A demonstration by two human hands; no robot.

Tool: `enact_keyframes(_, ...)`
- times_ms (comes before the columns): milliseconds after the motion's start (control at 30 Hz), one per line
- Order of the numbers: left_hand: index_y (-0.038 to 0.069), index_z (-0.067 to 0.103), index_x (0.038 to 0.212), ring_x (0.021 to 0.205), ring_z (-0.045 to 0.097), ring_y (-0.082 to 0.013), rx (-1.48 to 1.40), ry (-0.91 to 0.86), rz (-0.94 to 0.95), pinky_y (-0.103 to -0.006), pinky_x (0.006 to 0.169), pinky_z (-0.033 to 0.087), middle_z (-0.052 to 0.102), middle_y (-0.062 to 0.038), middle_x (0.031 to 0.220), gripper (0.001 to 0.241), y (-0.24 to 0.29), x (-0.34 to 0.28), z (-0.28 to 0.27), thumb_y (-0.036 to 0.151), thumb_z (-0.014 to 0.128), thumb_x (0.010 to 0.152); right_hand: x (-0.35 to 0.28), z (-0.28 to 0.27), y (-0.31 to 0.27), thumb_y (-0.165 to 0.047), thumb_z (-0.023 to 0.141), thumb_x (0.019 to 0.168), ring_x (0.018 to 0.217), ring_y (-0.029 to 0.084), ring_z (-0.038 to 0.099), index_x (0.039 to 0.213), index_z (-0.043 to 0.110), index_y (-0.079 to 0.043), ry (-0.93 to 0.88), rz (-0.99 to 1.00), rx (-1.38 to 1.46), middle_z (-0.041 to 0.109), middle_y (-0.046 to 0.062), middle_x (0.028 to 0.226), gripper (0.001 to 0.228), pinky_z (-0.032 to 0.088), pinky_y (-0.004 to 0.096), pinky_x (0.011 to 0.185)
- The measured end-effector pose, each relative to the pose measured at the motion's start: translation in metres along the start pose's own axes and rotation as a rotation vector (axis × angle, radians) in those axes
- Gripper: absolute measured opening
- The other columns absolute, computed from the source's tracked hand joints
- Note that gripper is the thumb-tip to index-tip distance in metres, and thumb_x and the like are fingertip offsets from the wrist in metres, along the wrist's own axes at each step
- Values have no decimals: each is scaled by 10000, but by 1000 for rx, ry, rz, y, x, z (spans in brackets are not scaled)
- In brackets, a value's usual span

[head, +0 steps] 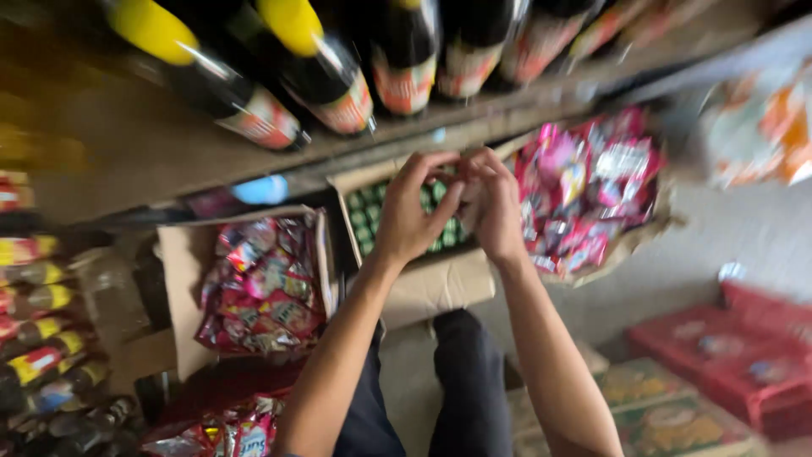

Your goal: Wiping canned goods with a cloth and placing them onto a store shelf.

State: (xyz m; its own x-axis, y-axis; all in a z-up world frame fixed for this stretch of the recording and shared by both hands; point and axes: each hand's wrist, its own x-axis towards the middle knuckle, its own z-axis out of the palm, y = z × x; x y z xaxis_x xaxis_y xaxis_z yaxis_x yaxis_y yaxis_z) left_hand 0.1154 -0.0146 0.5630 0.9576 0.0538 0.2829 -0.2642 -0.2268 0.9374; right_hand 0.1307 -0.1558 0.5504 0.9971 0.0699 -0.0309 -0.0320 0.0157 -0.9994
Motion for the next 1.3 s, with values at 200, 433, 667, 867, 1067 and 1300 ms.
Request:
enact_keyframes(200,121,691,1202,854,726,-179,56,81,343,-314,792,583,737,-9,981,260,207,80,-66,139,694,943,24,-1,-224,-204,453,1102,611,202,555,1003,554,5,-129,-424,105,519,119,798,252,467,291,551)
enact_keyframes(433,67,643,1216,730,712,-197,144,165,525,-294,601,550,729,-66,953,260,320,161,-107,175,632,980,69,3,-361,-82,594,1048,797,408,604,1041,628,17,-16,-1017,-408,568,174,907,105,491,443,741)
enact_keyframes(667,9,444,1335,788,725,-352,237,189,569,-428,655,569,677,-191,973,434,340,267,-109,89,618,945,114,18,-353,-67,633,1009,683,404,601,937,641,-8,261,-1207,-787,538,147,741,93,482,467,586)
enact_keyframes(867,122,474,1288,813,683,-161,260,356,529,-349,799,539,685,-33,1029,438,340,388,-98,259,636,905,108,26,-356,-111,496,1059,607,304,481,820,559,-76,460,-1255,-832,530,88,718,249,366,401,548)
enact_keyframes(1067,63,514,1238,709,624,-207,204,402,339,-379,588,503,587,-68,951,385,336,484,-96,252,657,934,111,28,-347,-18,471,976,558,291,441,842,563,-43,552,-1310,-781,502,65,693,165,347,402,501)
enact_keyframes(1300,23,436,1358,1060,612,-345,346,440,230,-493,771,571,457,-170,1392,716,348,554,-102,470,695,862,120,38,-344,-16,461,780,501,235,379,719,530,-137,707,-1270,-731,473,6,608,152,324,366,449)
